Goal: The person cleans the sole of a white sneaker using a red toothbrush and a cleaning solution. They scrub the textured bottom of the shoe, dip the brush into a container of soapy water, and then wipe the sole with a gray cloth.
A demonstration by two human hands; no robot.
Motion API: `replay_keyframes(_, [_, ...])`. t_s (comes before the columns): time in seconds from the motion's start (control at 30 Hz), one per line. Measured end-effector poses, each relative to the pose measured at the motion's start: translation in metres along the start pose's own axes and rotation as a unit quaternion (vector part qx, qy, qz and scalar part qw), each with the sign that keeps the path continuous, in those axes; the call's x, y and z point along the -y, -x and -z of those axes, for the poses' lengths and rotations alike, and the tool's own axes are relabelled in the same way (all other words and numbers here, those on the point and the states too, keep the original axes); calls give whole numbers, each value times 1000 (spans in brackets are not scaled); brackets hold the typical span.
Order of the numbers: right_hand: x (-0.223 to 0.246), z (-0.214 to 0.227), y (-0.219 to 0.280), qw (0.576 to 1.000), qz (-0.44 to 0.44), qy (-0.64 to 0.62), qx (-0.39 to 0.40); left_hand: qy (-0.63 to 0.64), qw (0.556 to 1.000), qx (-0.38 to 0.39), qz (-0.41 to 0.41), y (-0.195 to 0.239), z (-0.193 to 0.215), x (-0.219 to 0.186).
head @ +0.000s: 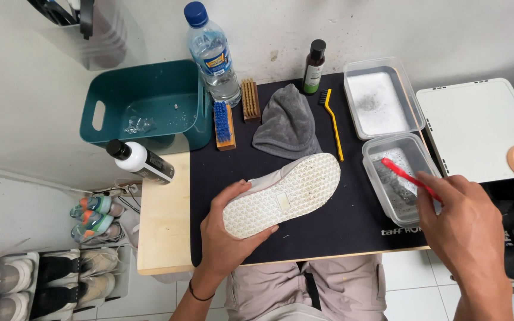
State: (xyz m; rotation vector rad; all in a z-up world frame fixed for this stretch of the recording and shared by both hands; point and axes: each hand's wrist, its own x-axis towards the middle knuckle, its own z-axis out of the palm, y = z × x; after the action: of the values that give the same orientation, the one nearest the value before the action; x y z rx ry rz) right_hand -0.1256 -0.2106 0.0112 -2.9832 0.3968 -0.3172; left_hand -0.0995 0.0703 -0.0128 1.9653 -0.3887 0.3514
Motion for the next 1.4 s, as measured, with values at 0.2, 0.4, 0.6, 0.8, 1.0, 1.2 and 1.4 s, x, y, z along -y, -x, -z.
replay_keyframes(0.2, [-9,-6,5,995,41,-29,-82,7,998,-18,-63,-7,6,-2])
replay_keyframes(0.4, [-17,-10,6,991,48,-32,-124,6,999,-36,-38,-11,18,0])
replay_keyframes(0.6, [35,19,11,970,110,-187,-105,-79,988,-56,-123,0,9,10])
replay_keyframes(0.8, [90,-3,17,945,173,-264,-88,-80,989,-94,-79,6,13,6])
replay_keyframes(1.0, [112,-42,9,927,255,-256,-105,-98,985,-59,-129,9,16,20])
replay_keyframes(1.2, [109,-56,7,932,212,-234,-177,-102,990,-57,-79,17,14,17])
replay_keyframes(1.4, [116,-58,14,921,242,-245,-180,-110,987,-67,-93,20,11,18])
